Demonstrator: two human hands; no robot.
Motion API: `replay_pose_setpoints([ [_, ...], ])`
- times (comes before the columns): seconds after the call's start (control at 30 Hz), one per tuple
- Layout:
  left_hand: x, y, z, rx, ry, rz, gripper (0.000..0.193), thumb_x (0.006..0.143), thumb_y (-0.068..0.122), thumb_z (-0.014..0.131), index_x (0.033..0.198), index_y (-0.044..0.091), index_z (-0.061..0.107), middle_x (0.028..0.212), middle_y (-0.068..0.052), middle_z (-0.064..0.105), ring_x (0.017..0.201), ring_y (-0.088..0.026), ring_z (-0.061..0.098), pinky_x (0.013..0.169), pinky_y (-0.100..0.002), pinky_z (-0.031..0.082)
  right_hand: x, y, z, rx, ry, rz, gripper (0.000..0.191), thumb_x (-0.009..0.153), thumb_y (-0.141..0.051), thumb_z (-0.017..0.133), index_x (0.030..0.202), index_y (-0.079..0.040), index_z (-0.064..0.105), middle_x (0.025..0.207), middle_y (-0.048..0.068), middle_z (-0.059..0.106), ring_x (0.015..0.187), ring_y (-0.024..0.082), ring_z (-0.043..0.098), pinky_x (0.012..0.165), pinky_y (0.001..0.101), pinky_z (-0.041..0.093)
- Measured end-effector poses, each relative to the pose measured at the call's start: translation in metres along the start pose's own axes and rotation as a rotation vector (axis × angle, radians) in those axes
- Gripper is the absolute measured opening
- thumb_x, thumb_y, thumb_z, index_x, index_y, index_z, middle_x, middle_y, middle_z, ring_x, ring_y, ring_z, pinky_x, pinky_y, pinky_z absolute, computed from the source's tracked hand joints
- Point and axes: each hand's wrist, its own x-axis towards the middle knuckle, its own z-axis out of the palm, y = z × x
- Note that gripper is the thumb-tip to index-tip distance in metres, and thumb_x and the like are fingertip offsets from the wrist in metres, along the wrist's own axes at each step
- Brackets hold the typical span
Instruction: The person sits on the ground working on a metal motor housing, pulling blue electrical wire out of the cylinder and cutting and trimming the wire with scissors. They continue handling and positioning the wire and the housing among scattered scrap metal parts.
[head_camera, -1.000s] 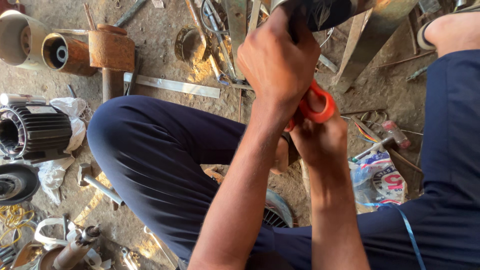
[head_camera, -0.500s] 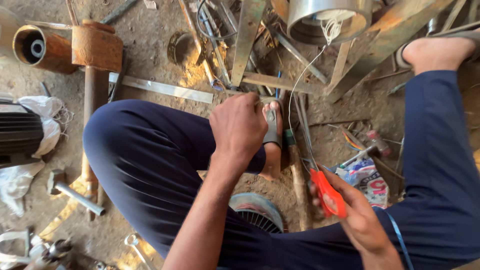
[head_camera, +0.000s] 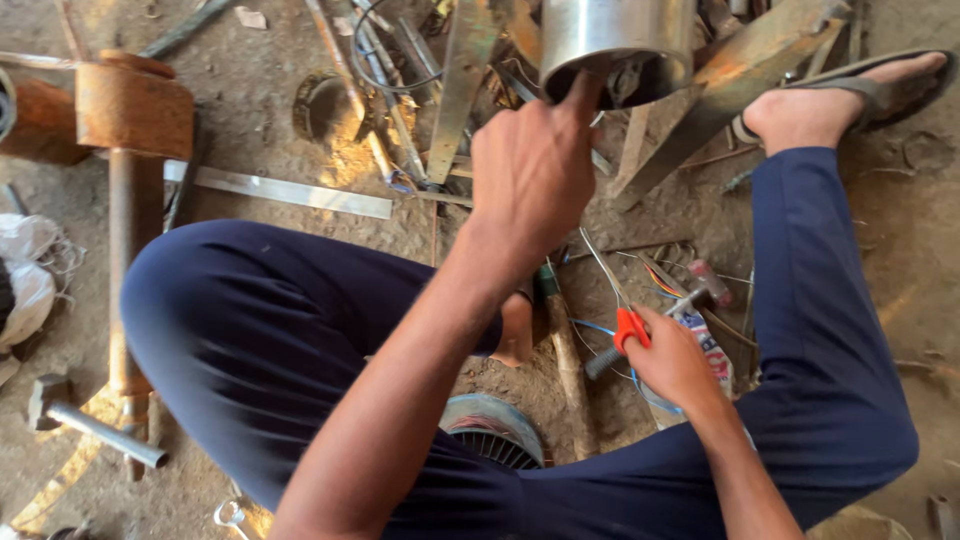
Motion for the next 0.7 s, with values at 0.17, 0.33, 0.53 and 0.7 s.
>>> replay_pose_setpoints([
  [0.17,-0.003,-0.008,0.019,0.035,0.058,0.026,0.058,0.089,0.014,0.071,0.143,0.012,0.051,0.073,-0.018,0.070,0.064,-0.040,0.069,0.054,-0.054,0.051,0.022,0.032,0.031,-0.142,-0.047,0.063,0.028,0.086,-0.022,0.066,0.103,0.000,0.066,0.098,0.027,0.072,0.100,0.047,0.066,0.087,0.0550,0.051],
  [0.33,-0.001,-0.002,0.019,0.110,0.019,0.029,0.058,0.090,0.019,0.075,0.142,0.010,0.049,0.076,-0.017,0.070,0.069,-0.039,0.070,0.058,-0.052,0.053,0.032,0.055,0.067,-0.206,-0.123,0.118,0.030,0.076,-0.019,0.076,0.097,-0.001,0.065,0.092,0.026,0.072,0.092,0.044,0.071,0.082,0.0516,0.055],
  [0.53,-0.018,0.004,-0.021,0.081,0.047,0.125,0.087,0.080,0.033,0.082,0.151,0.006,0.039,0.078,-0.015,0.071,0.062,-0.036,0.069,0.051,-0.049,0.049,0.022,0.046,0.075,-0.087,-0.141,0.157,0.024,0.074,-0.013,0.074,0.096,-0.004,0.069,0.085,0.024,0.075,0.083,0.040,0.074,0.078,0.0489,0.057],
  [0.7,-0.056,-0.004,-0.038,-0.383,0.221,-0.141,0.045,0.092,0.033,0.075,0.125,0.008,0.058,0.081,-0.008,0.076,0.071,-0.025,0.075,0.063,-0.039,0.056,0.015,-0.004,0.014,0.262,0.212,0.021,0.026,0.086,-0.008,0.069,0.110,-0.001,0.069,0.078,0.016,0.074,0.067,0.028,0.072,0.061,0.0391,0.056],
])
